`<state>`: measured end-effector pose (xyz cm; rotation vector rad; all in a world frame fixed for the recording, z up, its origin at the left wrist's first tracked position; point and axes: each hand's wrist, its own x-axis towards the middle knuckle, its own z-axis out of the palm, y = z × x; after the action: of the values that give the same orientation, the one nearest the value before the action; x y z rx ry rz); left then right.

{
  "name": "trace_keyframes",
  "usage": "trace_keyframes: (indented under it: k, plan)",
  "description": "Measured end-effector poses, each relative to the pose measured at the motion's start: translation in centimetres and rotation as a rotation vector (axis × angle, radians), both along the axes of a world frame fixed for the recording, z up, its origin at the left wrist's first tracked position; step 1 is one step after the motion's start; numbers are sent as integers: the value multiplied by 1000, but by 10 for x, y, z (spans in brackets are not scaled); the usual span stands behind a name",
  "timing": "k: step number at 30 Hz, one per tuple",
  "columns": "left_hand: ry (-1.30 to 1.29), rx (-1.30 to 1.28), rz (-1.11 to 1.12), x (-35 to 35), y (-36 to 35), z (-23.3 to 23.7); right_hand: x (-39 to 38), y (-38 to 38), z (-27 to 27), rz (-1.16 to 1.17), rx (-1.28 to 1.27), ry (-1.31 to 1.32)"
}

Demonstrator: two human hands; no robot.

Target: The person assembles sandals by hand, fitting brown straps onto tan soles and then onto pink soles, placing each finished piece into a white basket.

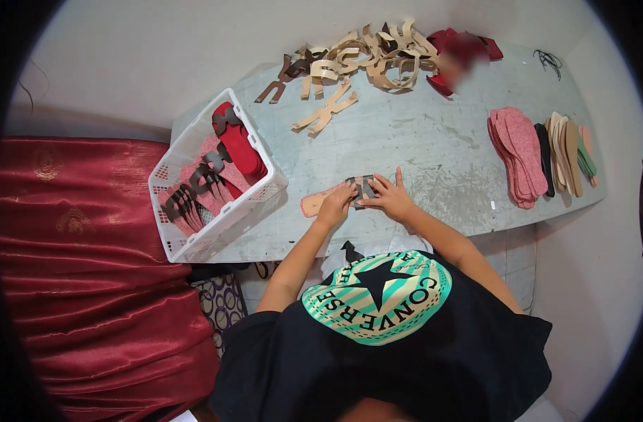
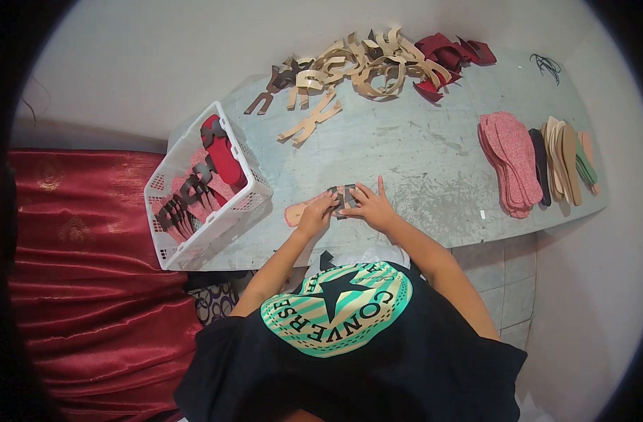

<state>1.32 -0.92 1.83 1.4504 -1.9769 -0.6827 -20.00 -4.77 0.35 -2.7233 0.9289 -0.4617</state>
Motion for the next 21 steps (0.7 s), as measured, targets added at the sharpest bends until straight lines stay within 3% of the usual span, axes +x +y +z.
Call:
trace_keyframes:
  k: [15,21]
  plan:
    - [-66,-103,-103,5,7,-1,0,0,-2,1,-10,-7]
    - [-230,-112,-150,0,18,10,-1,-1,0,1,12,-35]
